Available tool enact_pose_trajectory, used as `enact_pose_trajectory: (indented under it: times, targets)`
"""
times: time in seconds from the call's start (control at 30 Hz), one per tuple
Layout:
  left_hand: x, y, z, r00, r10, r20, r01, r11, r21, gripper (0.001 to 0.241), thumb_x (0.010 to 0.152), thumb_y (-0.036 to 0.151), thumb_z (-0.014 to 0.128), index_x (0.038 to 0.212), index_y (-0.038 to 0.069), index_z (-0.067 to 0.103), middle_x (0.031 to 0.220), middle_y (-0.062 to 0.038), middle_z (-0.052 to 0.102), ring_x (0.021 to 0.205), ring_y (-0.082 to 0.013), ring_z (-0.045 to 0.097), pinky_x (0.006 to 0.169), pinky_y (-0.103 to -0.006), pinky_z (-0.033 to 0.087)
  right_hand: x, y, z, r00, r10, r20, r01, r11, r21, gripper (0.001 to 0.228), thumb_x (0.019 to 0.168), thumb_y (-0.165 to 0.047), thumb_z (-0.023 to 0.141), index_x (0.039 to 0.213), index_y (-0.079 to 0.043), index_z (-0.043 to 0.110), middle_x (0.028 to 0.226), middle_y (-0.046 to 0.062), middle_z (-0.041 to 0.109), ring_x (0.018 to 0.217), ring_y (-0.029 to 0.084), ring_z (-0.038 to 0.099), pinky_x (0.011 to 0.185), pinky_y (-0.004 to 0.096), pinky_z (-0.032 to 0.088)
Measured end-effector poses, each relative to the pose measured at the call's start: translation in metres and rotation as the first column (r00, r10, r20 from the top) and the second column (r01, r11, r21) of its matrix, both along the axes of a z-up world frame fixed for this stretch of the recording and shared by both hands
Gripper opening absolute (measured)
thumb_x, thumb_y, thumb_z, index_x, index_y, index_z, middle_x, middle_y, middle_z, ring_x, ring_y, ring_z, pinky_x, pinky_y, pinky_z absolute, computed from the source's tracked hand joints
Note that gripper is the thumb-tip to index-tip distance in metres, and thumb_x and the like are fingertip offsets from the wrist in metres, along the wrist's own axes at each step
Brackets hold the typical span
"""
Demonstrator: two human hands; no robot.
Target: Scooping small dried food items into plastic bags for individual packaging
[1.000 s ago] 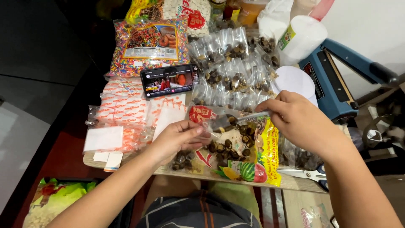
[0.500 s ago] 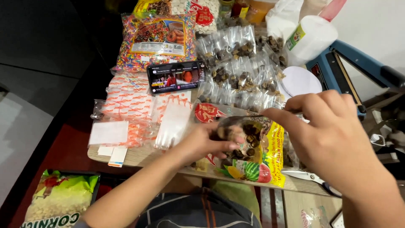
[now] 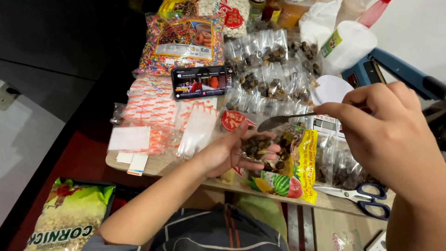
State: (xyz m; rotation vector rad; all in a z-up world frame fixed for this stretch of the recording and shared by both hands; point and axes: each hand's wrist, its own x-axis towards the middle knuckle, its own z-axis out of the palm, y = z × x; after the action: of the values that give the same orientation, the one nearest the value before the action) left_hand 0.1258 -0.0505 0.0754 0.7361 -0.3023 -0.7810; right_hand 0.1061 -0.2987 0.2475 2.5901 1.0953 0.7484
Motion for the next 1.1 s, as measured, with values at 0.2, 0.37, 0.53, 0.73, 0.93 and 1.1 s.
enact_pose_trajectory:
  times: [0.2,0.37,0.53,0.73,0.93,1.1]
  targets:
    - [-0.007,-0.004,0.006,0.988,0.14,0.061,-0.147,0.979,0.14,0.042,0.091,0.02,0.061,0.13,0.004,0.054,0.126,-0.018,0.066,0.112,-0.0275,0.067,0.074,-0.0377,0.062,-0.006,-0.001,-0.001,1.0,0.012,0.019,-0.013,0.998,0.056,0.031,0.101,-0.002,0.062,0.125,-0.019,0.07,0.106,0.011,0.057,0.091,0.032,0.05,0.087,0.045,0.04]
    - [-0.007,-0.004,0.012,0.968,0.183,0.172,-0.224,0.937,0.268,0.028,0.093,0.021,0.06,0.118,0.006,0.063,0.113,-0.013,0.071,0.105,-0.0204,0.07,0.069,-0.0304,0.063,-0.019,-0.018,-0.001,1.0,-0.022,-0.012,0.024,0.967,0.253,0.038,0.102,0.017,0.058,0.125,-0.007,0.076,0.109,0.018,0.059,0.102,0.034,0.054,0.094,0.046,0.044]
    - [-0.002,0.0,0.006,0.962,0.151,0.228,-0.22,0.922,0.318,0.04,0.093,0.026,0.057,0.129,0.007,0.059,0.125,-0.01,0.068,0.114,-0.0191,0.066,0.079,-0.0304,0.062,-0.02,-0.065,-0.026,0.991,-0.09,-0.097,0.12,0.916,0.384,0.031,0.11,0.022,0.053,0.132,0.007,0.069,0.106,0.025,0.053,0.092,0.032,0.05,0.082,0.04,0.041]
    - [-0.006,0.005,0.013,0.972,-0.005,0.235,-0.107,0.881,0.46,0.039,0.092,0.026,0.058,0.128,0.011,0.061,0.121,-0.005,0.071,0.106,-0.0168,0.07,0.072,-0.028,0.061,-0.015,-0.065,-0.038,0.975,-0.126,-0.182,0.202,0.841,0.502,0.024,0.104,0.001,0.071,0.128,0.001,0.071,0.107,0.018,0.052,0.107,0.029,0.05,0.096,0.037,0.041]
    - [-0.007,0.012,0.013,0.963,-0.093,0.254,-0.049,0.864,0.502,0.024,0.092,0.022,0.06,0.111,0.008,0.063,0.114,-0.008,0.073,0.103,-0.0181,0.072,0.071,-0.0318,0.063,-0.004,-0.048,-0.028,0.992,-0.087,-0.087,0.108,0.953,0.284,0.022,0.094,-0.02,0.079,0.113,-0.01,0.077,0.092,0.011,0.054,0.084,0.026,0.052,0.083,0.04,0.043]
    - [-0.009,0.015,0.016,0.966,-0.104,0.236,-0.04,0.844,0.535,0.024,0.092,0.023,0.06,0.11,0.007,0.065,0.112,-0.005,0.073,0.106,-0.017,0.072,0.076,-0.0292,0.063,-0.002,-0.041,-0.023,0.991,-0.113,-0.07,0.123,0.98,0.154,0.021,0.091,-0.028,0.078,0.109,-0.018,0.077,0.087,0.005,0.052,0.077,0.024,0.05,0.076,0.038,0.044]
